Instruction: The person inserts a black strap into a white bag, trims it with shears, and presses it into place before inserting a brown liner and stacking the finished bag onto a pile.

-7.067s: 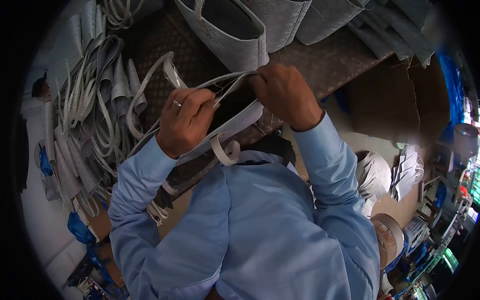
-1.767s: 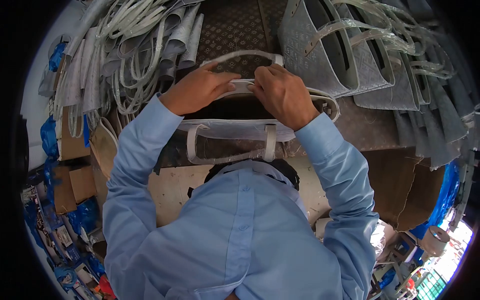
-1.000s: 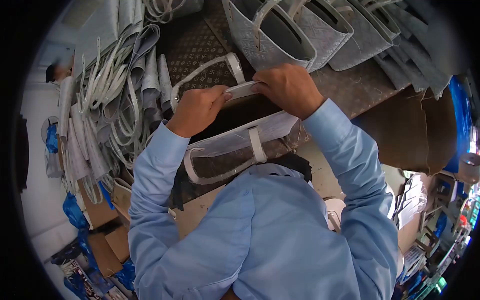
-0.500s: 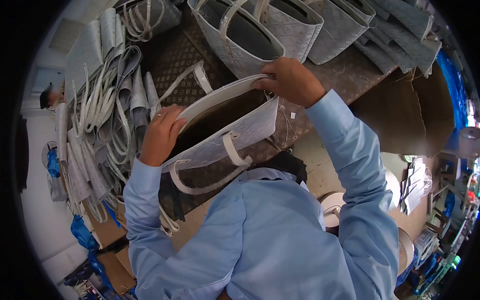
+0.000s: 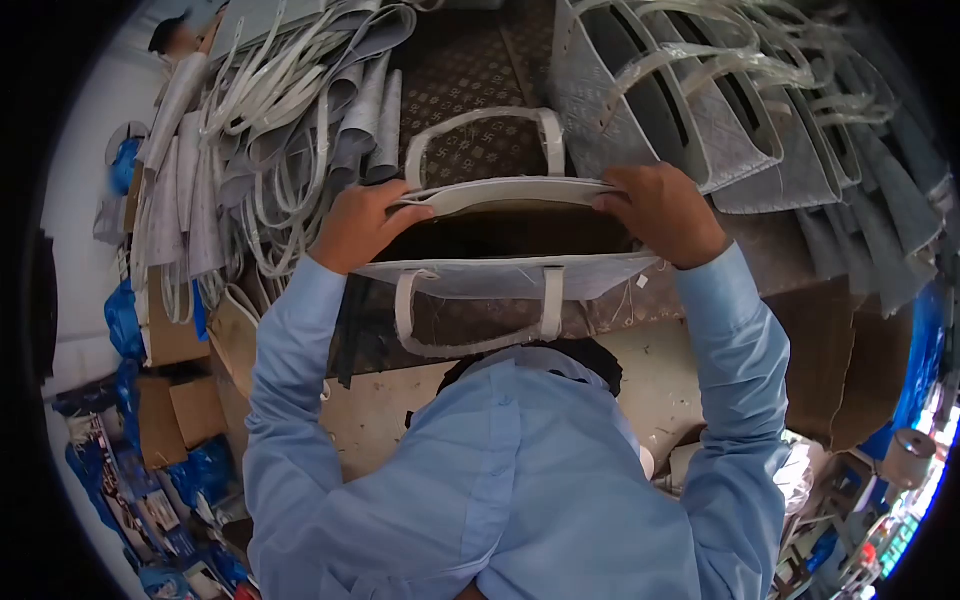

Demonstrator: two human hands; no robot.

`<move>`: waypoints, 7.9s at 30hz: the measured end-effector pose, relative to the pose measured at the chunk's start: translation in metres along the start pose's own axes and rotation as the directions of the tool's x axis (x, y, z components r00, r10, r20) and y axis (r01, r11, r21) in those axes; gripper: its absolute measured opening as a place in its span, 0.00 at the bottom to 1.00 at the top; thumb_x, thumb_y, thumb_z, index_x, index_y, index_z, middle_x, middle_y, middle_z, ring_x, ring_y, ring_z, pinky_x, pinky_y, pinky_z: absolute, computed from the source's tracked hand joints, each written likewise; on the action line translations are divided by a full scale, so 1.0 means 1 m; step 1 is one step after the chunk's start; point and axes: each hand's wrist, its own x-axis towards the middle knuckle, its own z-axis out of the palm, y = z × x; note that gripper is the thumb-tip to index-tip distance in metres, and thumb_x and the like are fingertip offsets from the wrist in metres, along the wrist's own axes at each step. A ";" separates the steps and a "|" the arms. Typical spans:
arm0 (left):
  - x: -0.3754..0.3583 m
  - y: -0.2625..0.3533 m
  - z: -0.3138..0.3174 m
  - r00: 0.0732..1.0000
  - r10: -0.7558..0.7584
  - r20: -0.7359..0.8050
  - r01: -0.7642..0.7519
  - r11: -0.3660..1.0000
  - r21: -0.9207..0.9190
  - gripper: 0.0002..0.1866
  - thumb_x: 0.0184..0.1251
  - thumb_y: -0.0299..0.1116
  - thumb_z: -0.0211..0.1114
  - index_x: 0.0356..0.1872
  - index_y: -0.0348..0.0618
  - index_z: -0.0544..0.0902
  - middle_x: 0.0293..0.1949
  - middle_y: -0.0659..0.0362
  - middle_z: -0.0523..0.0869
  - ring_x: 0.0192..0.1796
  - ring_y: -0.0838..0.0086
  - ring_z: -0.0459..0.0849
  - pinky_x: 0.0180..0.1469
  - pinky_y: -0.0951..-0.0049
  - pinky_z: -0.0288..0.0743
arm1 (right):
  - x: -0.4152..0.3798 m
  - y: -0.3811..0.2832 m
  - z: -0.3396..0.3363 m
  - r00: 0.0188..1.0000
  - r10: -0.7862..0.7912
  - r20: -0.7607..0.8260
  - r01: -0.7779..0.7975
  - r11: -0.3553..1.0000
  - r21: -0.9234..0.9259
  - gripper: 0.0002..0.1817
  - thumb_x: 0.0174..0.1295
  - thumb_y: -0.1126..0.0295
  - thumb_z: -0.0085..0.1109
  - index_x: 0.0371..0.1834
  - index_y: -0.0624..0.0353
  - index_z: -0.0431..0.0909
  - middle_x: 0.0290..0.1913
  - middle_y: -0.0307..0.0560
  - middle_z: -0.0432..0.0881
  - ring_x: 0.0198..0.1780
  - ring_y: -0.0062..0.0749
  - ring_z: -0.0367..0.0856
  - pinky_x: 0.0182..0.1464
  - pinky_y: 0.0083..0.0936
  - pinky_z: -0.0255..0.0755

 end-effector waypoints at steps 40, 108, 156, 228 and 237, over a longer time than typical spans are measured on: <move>-0.104 -0.045 -0.038 0.924 -0.308 0.227 0.383 0.737 -0.556 0.17 0.67 0.38 0.60 0.50 0.38 0.81 0.19 0.57 0.77 0.22 0.80 0.70 0.27 0.75 0.64 | -0.013 0.013 -0.010 0.905 0.240 0.350 -0.321 0.927 0.195 0.13 0.62 0.71 0.57 0.49 0.62 0.79 0.36 0.52 0.83 0.35 0.33 0.81 0.39 0.28 0.72; -0.055 0.001 -0.031 0.935 0.123 0.332 -0.166 0.980 0.106 0.19 0.53 0.49 0.66 0.35 0.44 0.79 0.24 0.53 0.81 0.27 0.56 0.82 0.31 0.56 0.74 | 0.013 -0.052 0.019 0.827 -0.016 0.563 0.199 0.943 -0.265 0.25 0.51 0.47 0.63 0.42 0.57 0.76 0.31 0.52 0.83 0.34 0.50 0.83 0.37 0.40 0.76; 0.099 0.425 0.097 0.731 0.671 0.123 -0.342 0.516 -0.786 0.29 0.40 0.44 0.81 0.41 0.38 0.80 0.36 0.57 0.84 0.39 0.74 0.83 0.42 0.72 0.75 | -0.514 -0.047 -0.041 0.592 0.708 -0.386 -0.372 0.664 0.648 0.35 0.47 0.73 0.69 0.63 0.60 0.68 0.45 0.53 0.83 0.40 0.41 0.84 0.45 0.29 0.75; 0.443 0.650 0.236 0.946 -0.262 -0.192 0.157 0.887 -0.434 0.33 0.68 0.56 0.51 0.55 0.32 0.74 0.55 0.46 0.76 0.59 0.57 0.74 0.59 0.61 0.68 | -0.178 0.965 -0.644 0.343 0.752 -0.562 -0.506 0.653 0.564 0.11 0.55 0.73 0.62 0.35 0.72 0.78 0.31 0.57 0.83 0.29 0.41 0.85 0.30 0.34 0.82; 0.440 0.651 0.131 0.762 -0.167 -0.625 -0.082 0.933 -0.350 0.33 0.67 0.57 0.52 0.55 0.31 0.74 0.55 0.46 0.76 0.59 0.57 0.74 0.58 0.61 0.70 | -0.199 0.932 -0.660 0.290 0.867 -0.406 -0.514 0.499 0.698 0.14 0.61 0.76 0.52 0.49 0.66 0.72 0.44 0.58 0.79 0.40 0.44 0.82 0.42 0.37 0.79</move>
